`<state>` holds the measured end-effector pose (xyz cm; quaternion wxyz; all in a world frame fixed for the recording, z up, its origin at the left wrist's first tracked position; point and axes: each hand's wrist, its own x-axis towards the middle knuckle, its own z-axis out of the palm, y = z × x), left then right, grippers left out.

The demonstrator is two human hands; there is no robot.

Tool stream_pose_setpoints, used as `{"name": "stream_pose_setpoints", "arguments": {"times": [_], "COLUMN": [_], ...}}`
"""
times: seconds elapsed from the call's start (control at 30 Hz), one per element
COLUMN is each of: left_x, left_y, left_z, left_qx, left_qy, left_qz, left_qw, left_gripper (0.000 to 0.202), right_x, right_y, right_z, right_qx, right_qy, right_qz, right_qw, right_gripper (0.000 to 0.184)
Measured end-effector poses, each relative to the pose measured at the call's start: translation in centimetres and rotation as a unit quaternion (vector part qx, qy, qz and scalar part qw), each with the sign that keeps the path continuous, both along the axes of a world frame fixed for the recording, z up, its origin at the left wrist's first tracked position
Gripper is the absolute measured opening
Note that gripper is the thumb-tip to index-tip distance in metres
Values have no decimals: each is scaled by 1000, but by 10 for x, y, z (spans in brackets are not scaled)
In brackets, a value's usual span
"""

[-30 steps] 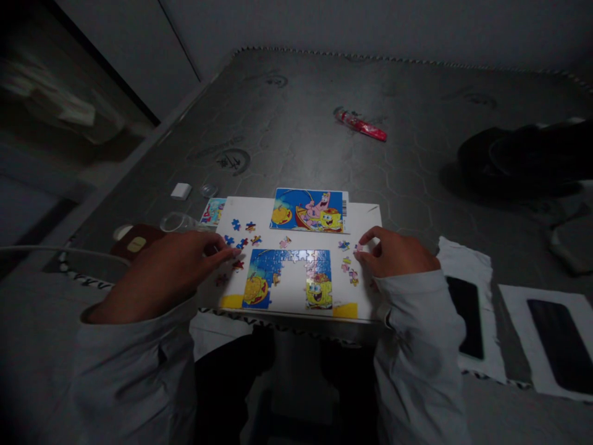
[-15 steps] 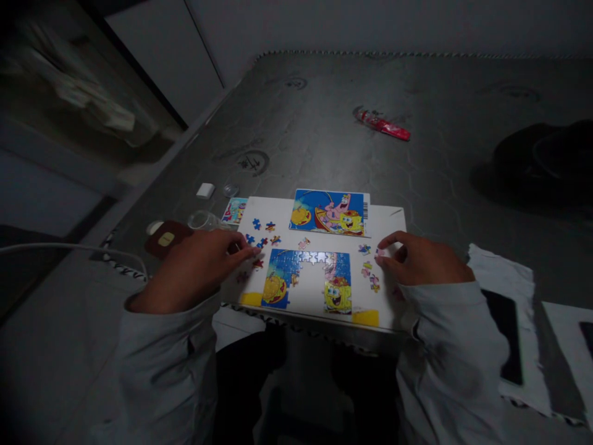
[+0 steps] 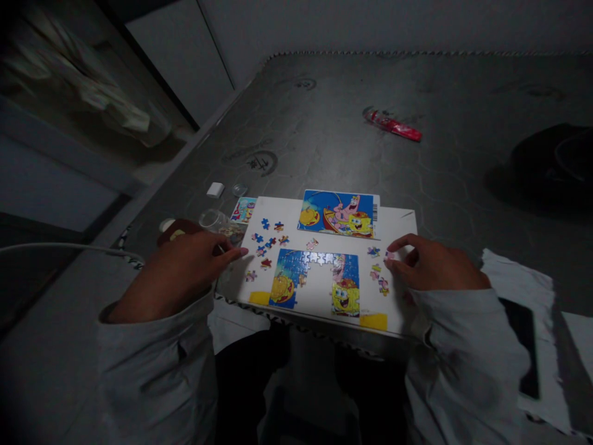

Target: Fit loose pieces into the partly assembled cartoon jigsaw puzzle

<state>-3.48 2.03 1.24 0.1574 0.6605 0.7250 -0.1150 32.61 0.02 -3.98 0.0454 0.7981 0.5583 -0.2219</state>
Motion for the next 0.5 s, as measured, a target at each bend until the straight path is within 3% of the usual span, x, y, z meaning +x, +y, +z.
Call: {"name": "stream_pose_setpoints", "arguments": {"times": [0.2, 0.5], "left_x": [-13, -4], "left_y": [-6, -4], "left_z": [4, 6], "left_qx": [23, 46], "left_qy": [4, 2], "left_qz": [17, -17], "left_qw": [1000, 999], "left_gripper": [37, 33], "right_x": [-2, -3], "right_y": [2, -1], "right_z": [4, 1], "right_qx": [-4, 11], "right_qy": [7, -6], "right_qz": [-10, 6], "right_qw": [1000, 1000], "right_gripper": [18, 22]}}
